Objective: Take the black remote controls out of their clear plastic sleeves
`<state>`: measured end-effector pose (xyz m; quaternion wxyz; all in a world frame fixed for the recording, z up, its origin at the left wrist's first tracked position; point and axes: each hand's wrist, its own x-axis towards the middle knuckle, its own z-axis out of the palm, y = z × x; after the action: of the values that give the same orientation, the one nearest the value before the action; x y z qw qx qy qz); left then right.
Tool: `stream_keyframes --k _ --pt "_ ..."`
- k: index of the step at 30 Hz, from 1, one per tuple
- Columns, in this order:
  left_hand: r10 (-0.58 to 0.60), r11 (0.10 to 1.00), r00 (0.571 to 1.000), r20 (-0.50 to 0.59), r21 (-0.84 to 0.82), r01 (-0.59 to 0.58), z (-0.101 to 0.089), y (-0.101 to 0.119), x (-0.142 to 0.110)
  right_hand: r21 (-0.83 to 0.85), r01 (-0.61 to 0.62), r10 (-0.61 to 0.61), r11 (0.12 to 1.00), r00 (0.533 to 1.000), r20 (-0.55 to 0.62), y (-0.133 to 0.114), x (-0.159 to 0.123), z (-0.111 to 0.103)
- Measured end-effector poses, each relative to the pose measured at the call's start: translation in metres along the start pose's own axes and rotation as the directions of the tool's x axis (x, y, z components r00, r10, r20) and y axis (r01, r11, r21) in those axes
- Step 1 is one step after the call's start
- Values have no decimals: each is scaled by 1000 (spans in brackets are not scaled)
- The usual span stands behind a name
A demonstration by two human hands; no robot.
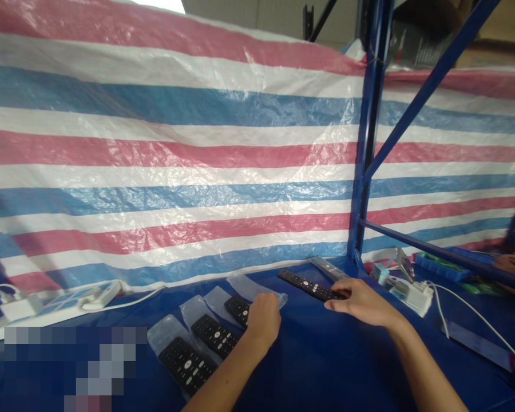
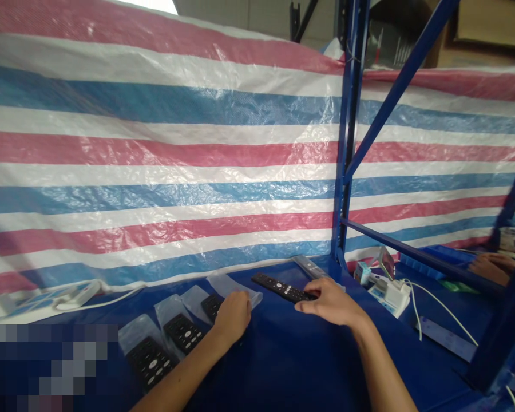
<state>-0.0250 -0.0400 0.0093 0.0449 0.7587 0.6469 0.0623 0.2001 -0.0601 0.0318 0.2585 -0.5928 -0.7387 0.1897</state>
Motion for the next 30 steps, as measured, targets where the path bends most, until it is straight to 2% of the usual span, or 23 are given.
stream_keyframes --k 4,8,14,21,26,30 --pt "0 1000 1000 -19 -24 -1 3 -7 10 43 -54 47 998 987 155 -5 -10 -9" --pt "14 999 1000 -27 -31 -15 4 -14 17 23 -72 66 997 977 205 -3 -11 -7" --pt "75 997 996 -52 -10 -75 -1 -12 13 14 -40 37 999 985 170 4 -8 -1" --pt "207 978 971 -121 44 -203 2 0 7 -64 -12 22 998 987 160 -9 -7 7" --pt "305 952 945 -115 17 -305 17 17 1 -235 14 3 972 997 73 -23 2 35" --pt "356 932 928 -111 -23 -360 27 26 -4 -324 -12 6 946 1000 -19 -28 9 58"
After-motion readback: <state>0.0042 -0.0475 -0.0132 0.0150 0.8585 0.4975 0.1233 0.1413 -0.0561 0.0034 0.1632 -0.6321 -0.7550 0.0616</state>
